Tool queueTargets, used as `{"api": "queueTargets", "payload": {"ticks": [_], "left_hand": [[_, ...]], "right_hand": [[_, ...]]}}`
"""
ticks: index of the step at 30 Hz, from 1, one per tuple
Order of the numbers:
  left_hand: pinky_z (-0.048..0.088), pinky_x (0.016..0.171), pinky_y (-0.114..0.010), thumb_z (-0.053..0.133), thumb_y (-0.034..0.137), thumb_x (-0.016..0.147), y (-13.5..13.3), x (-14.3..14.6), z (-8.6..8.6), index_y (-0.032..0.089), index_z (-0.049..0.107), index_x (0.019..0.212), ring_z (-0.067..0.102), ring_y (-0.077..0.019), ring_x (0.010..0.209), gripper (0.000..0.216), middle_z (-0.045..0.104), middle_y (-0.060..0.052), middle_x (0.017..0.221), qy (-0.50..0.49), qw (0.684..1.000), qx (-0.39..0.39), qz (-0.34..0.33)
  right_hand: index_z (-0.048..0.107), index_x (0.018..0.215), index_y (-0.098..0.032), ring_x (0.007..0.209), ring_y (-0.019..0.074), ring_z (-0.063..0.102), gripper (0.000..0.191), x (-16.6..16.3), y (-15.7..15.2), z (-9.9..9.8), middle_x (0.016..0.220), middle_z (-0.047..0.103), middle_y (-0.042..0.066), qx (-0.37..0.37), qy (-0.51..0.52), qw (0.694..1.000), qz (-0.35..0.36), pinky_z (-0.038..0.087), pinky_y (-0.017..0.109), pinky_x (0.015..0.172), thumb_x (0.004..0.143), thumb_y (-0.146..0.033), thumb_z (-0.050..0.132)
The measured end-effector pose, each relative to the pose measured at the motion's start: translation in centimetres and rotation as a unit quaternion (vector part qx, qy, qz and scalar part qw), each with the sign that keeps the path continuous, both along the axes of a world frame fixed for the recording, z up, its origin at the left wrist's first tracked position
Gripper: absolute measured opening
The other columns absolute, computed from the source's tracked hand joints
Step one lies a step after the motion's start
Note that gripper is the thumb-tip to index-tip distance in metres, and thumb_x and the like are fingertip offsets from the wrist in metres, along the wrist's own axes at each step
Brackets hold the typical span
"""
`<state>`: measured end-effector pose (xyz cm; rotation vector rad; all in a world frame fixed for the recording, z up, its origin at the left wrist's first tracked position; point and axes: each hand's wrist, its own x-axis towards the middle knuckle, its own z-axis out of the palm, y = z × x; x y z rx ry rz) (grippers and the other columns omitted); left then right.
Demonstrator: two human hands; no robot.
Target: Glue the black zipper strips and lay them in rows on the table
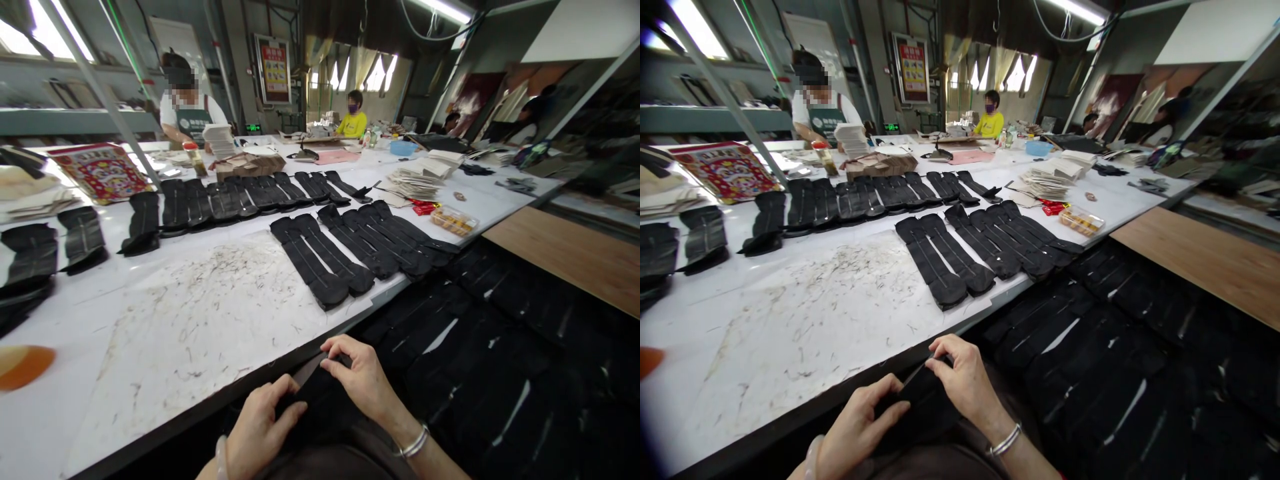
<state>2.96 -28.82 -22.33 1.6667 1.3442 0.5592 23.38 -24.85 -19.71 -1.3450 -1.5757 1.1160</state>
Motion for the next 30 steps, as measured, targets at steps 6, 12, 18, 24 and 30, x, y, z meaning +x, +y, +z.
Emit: {"api": "queueTargets", "payload": {"ticks": [6, 12, 18, 24, 30], "left_hand": [[0.044, 0.072, -0.028, 0.059, 0.049, 0.085, 0.3, 1.4, 0.5, 0.021, 0.076, 0.090, 0.060, -0.0208, 0.073, 0.033, 0.073, -0.005, 0.081, -0.086, 0.995, -0.031, 0.037], [0.037, 0.057, -0.024, 0.063, 0.050, 0.081, 0.9, 1.7, 1.1, 0.014, 0.073, 0.072, 0.043, -0.0128, 0.060, 0.038, 0.059, 0.000, 0.062, -0.192, 0.974, -0.088, 0.079], [0.037, 0.060, -0.024, 0.066, 0.049, 0.080, 0.8, 1.2, 1.7, 0.014, 0.068, 0.065, 0.042, -0.0127, 0.062, 0.038, 0.054, 0.000, 0.062, -0.209, 0.970, -0.092, 0.089], [0.043, 0.067, -0.026, 0.065, 0.047, 0.080, 0.7, 0.9, 1.9, 0.016, 0.075, 0.080, 0.054, -0.0171, 0.070, 0.033, 0.067, -0.004, 0.073, -0.198, 0.974, -0.072, 0.077], [0.047, 0.077, -0.028, 0.069, 0.043, 0.078, 0.9, 1.1, 2.4, 0.018, 0.077, 0.090, 0.062, -0.0215, 0.080, 0.029, 0.075, -0.006, 0.086, -0.219, 0.968, -0.081, 0.087]], "right_hand": [[0.060, 0.067, -0.020, 0.085, 0.0185, 0.067, 0.016, -1.4, -0.7, 0.9, 0.088, 0.072, 0.002, 0.020, -0.001, 0.999, 0.031, 0.048, 0.029, 0.080, 0.075, -0.010, 0.068], [0.063, 0.077, -0.020, 0.091, 0.0184, 0.067, 0.021, -1.5, -1.1, 1.0, 0.097, 0.070, 0.003, 0.087, 0.007, 0.996, 0.028, 0.052, 0.026, 0.078, 0.073, 0.000, 0.067], [0.064, 0.091, -0.022, 0.091, 0.0200, 0.063, 0.021, -0.9, -1.6, 0.5, 0.094, 0.066, 0.005, 0.299, -0.057, 0.952, 0.031, 0.054, 0.031, 0.081, 0.083, -0.003, 0.061], [0.062, 0.099, -0.019, 0.073, 0.0189, 0.058, 0.020, -0.5, -1.8, 0.1, 0.077, 0.063, 0.005, 0.375, -0.150, 0.912, 0.067, 0.051, 0.032, 0.066, 0.090, -0.004, 0.054], [0.060, 0.090, -0.018, 0.071, 0.0182, 0.055, 0.018, -0.7, -1.5, -0.1, 0.075, 0.061, 0.005, 0.353, -0.169, 0.916, 0.090, 0.046, 0.030, 0.063, 0.093, -0.005, 0.048]]}}
